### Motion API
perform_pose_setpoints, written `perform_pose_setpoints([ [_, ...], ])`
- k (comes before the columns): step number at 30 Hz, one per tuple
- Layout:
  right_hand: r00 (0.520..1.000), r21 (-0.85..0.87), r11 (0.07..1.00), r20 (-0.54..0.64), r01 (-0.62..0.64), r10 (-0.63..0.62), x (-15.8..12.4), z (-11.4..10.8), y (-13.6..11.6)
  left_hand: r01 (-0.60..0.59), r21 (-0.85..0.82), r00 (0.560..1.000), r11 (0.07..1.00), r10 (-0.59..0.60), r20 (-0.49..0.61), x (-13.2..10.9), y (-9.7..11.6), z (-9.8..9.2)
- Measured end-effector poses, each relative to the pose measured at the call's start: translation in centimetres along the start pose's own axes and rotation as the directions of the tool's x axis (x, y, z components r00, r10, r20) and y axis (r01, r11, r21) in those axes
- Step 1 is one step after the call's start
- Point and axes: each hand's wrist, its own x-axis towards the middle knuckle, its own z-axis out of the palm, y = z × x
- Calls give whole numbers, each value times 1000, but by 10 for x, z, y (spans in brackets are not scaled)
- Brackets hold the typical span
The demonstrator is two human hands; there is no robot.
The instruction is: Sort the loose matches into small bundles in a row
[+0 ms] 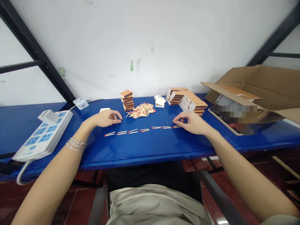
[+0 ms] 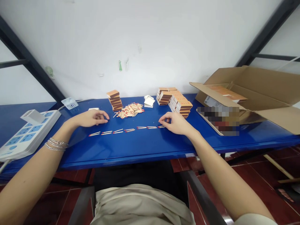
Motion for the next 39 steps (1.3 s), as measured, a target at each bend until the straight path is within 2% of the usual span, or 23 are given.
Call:
perform_pose_setpoints([
  [4,997,-59,996,20,72,-71,31,3,-21,1,-10,1000,1000,-1,-7,-1,1,0],
  [9,980,-105,976,79,190,-182,83,26,-45,0,15,1000,1000,0,8,-2,2,-1],
  [13,962,-301,914,128,271,-243,113,44,-52,-3,19,1000,1000,3,10,-2,2,0],
  [17,965,-328,909,142,258,-222,123,45,-55,-10,31,1000,999,9,4,-2,3,1],
  [22,983,-292,939,50,182,-175,121,36,-59,-7,27,1000,1000,7,-2,-2,1,0],
  [26,989,-152,978,-16,145,-149,121,35,-66,-32,30,999,999,33,-28,0,0,2],
  [30,976,135,966,-27,218,-217,126,45,-89,-63,0,991,998,62,-120,0,2,4],
  [34,965,474,859,63,196,-255,129,74,-133,-85,12,973,996,86,-215,-2,2,1],
  [37,937,657,742,162,133,-311,127,101,-165,-41,91,978,995,58,-199,-4,-1,-5],
  [39,942,687,718,158,111,-296,125,117,-178,20,174,985,984,11,-171,-6,-3,-10],
])
